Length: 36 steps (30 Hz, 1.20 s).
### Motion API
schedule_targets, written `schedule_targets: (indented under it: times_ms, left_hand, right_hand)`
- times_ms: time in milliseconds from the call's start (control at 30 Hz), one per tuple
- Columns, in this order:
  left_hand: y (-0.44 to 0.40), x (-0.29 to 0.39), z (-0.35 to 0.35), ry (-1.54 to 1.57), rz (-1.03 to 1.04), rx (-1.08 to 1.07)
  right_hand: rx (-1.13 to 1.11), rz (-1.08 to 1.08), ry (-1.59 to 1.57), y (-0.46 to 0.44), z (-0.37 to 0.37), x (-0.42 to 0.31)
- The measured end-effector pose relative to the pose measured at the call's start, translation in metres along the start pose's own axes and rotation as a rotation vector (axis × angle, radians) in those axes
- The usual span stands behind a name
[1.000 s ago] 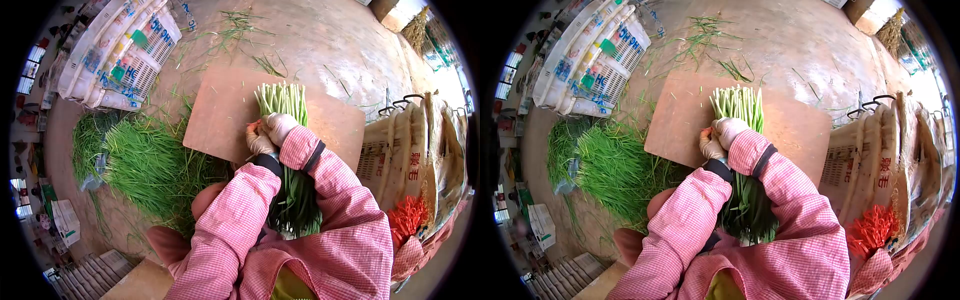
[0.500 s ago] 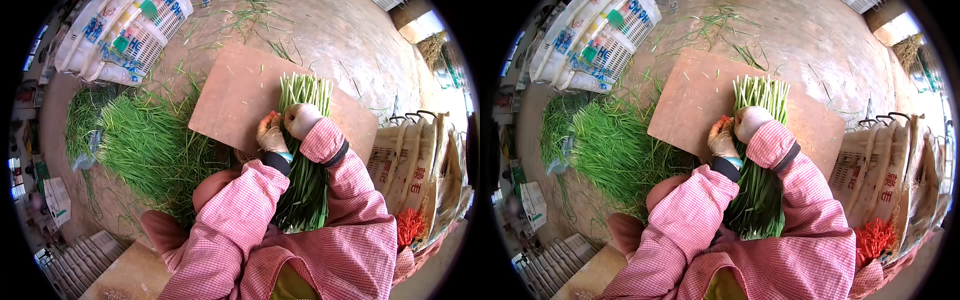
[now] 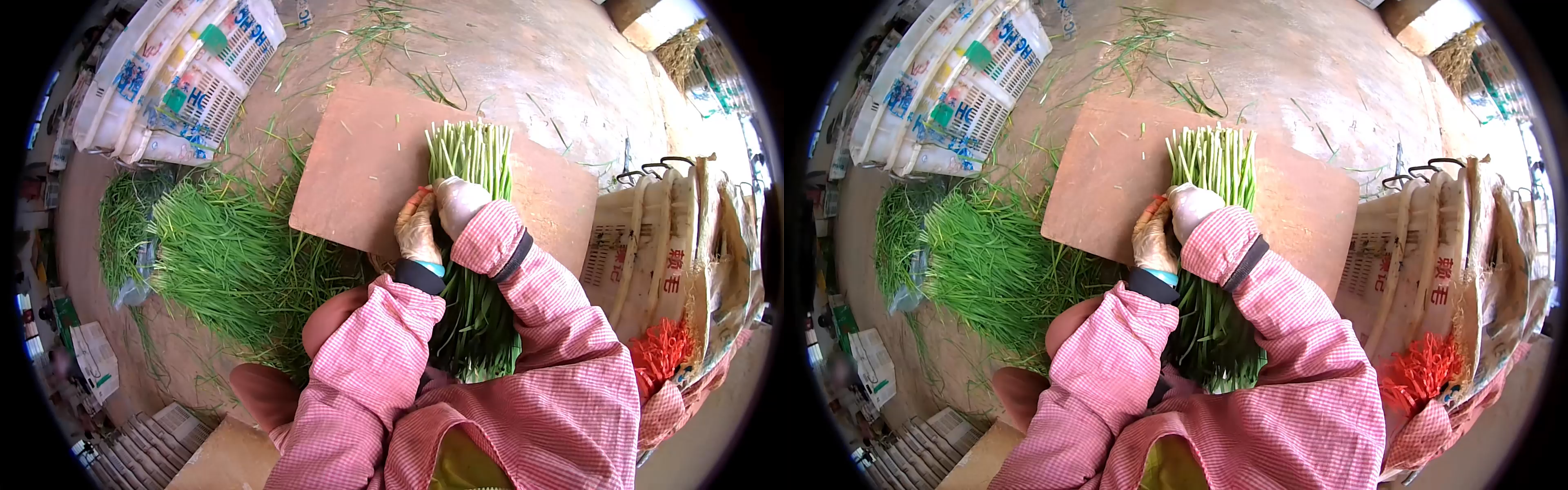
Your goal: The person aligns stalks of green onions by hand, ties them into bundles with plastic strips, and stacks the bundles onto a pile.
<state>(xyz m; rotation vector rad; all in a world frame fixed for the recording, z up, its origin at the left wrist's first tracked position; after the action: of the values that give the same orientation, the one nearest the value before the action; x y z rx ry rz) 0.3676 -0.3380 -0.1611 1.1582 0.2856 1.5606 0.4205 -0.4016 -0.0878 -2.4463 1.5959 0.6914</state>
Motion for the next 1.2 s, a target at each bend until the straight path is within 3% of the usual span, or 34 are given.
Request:
schedule_targets:
  times_ms: [100, 233, 367, 433, 500, 533, 567, 633, 667, 700, 733, 767, 833, 900, 933, 967, 1000, 1033, 1100, 1167, 1200]
  left_hand:
    - [-0.001, 0.006, -0.002, -0.182, 0.134, -0.029]
    - [0.001, 0.006, 0.003, -0.175, 0.153, -0.064]
    - [0.011, 0.009, 0.003, -0.194, 0.298, -0.048]
    - [0.015, 0.018, 0.003, -0.442, 0.581, -0.088]
    - [0.025, 0.022, 0.006, -0.354, 0.505, -0.062]
    - [0.023, 0.022, 0.007, -0.325, 0.478, -0.078]
    - [0.022, 0.022, 0.010, -0.295, 0.455, -0.100]
    - [0.029, 0.022, 0.018, -0.318, 0.432, -0.093]
    - [0.035, 0.017, 0.025, -0.303, 0.414, -0.142]
    - [0.040, 0.011, 0.031, -0.290, 0.397, -0.189]
    - [0.038, 0.009, 0.031, -0.430, 0.746, -0.166]
    - [0.030, 0.007, 0.021, -0.562, 0.798, -0.131]
    - [0.028, 0.012, 0.017, -0.516, 0.765, -0.137]
    - [0.067, 0.027, 0.039, -0.683, 1.188, -0.221]
    - [0.063, 0.025, 0.038, -0.688, 1.134, -0.236]
    - [0.060, 0.022, 0.037, -0.694, 1.081, -0.256]
    - [0.053, 0.018, 0.036, -0.564, 0.850, -0.247]
    - [0.047, 0.017, 0.035, -0.400, 0.745, -0.212]
    - [0.036, 0.032, 0.031, -0.588, 0.878, -0.202]
    - [0.055, 0.043, 0.044, -0.613, 0.956, -0.212]
    - [0.057, 0.043, 0.047, -0.671, 1.074, -0.277]
  right_hand:
    - [-0.035, 0.018, 0.056, 0.007, -0.007, -0.010]
    - [0.017, -0.012, 0.086, 0.013, -0.003, -0.010]
    - [0.065, -0.052, -0.082, 0.015, 0.005, 0.008]
    - [0.185, 0.215, -0.558, 0.038, -0.044, 0.005]
    - [0.683, 0.238, -0.348, 0.061, -0.072, 0.037]
    - [0.679, 0.241, -0.348, 0.063, -0.059, 0.050]
    - [0.594, 0.286, -0.627, 0.060, -0.030, 0.071]
    - [0.191, 0.486, -1.197, 0.049, -0.010, 0.054]
    - [0.343, 0.583, -0.861, 0.032, 0.034, 0.069]
    - [0.321, 0.629, -0.576, 0.022, 0.046, 0.064]
    - [0.284, 0.680, -0.295, 0.012, 0.040, 0.046]
    - [0.087, 0.680, -0.074, 0.012, 0.031, 0.036]
    - [0.188, 0.626, -0.109, 0.019, 0.025, 0.029]
    - [0.248, 0.605, -0.070, 0.024, 0.027, 0.028]
    - [0.452, 0.536, -0.013, 0.027, 0.028, 0.025]
    - [0.451, 0.540, -0.019, 0.028, 0.037, 0.032]
    - [0.435, 0.484, -0.185, 0.028, 0.044, 0.042]
    - [0.423, 0.420, -0.349, 0.026, 0.031, 0.039]
    - [0.557, 0.199, -0.265, 0.056, -0.021, 0.012]
    - [0.546, 0.178, -0.411, 0.054, 0.000, 0.016]
    - [0.648, 0.208, -0.745, 0.049, 0.003, 0.019]
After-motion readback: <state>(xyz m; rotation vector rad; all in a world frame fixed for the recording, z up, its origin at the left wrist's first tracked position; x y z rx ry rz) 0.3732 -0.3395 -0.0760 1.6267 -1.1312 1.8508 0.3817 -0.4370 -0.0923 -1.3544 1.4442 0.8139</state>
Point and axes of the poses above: each hand's wrist, its own y-axis away from the middle knuckle, its own z-axis out of the palm, x = y × z, the point moved 4 cm from there along -y, towards the middle knuckle, and after that the axes turned 8 degrees about x, right-handed, at the moved point
